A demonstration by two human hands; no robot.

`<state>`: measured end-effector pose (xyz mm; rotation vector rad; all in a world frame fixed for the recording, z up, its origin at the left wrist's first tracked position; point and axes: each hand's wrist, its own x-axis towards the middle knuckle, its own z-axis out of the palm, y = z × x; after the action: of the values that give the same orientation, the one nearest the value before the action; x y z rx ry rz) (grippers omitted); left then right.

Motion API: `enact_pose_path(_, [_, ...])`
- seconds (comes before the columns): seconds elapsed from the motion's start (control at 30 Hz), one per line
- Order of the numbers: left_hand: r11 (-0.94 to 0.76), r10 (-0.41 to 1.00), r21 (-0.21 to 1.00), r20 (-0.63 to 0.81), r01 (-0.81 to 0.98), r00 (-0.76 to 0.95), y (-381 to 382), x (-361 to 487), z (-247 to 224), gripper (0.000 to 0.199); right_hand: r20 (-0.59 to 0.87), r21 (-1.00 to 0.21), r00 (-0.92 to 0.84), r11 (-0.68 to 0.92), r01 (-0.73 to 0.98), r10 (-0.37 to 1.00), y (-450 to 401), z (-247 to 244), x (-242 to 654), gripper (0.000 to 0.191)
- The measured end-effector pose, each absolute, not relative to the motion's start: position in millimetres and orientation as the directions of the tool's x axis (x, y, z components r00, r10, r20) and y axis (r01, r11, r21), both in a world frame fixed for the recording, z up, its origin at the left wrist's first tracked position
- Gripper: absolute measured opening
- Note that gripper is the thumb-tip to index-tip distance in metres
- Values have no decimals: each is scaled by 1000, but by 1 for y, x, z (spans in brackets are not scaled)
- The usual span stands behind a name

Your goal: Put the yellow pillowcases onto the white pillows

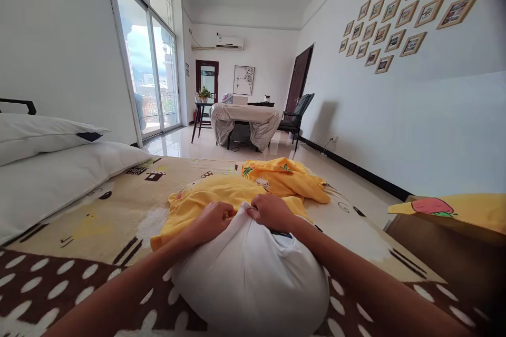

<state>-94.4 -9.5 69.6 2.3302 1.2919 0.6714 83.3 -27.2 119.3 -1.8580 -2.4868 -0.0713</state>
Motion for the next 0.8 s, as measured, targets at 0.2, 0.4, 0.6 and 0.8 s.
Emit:
enact_pose_path(0.2, [-442, 881, 282, 318, 852, 351, -7, -76, 76, 19, 15, -13, -281, 281, 960, 960, -29, 101, 86, 28])
enact_pose_path(0.4, [-440, 874, 231, 334, 868, 354, 3, -59, 75, 15, -17, -27, -271, 270, 962, 963, -42, 84, 77, 27])
enact_pose_path(0.6, [-466, 871, 268, 304, 843, 385, 11, -39, 83, 11, 3, -51, -324, 324, 945, 946, -51, 74, 65, 26])
enact_pose_path(0.8, [-492, 857, 214, 291, 844, 425, -10, -39, 96, 8, 9, -82, -302, 301, 950, 953, -51, 76, 71, 24])
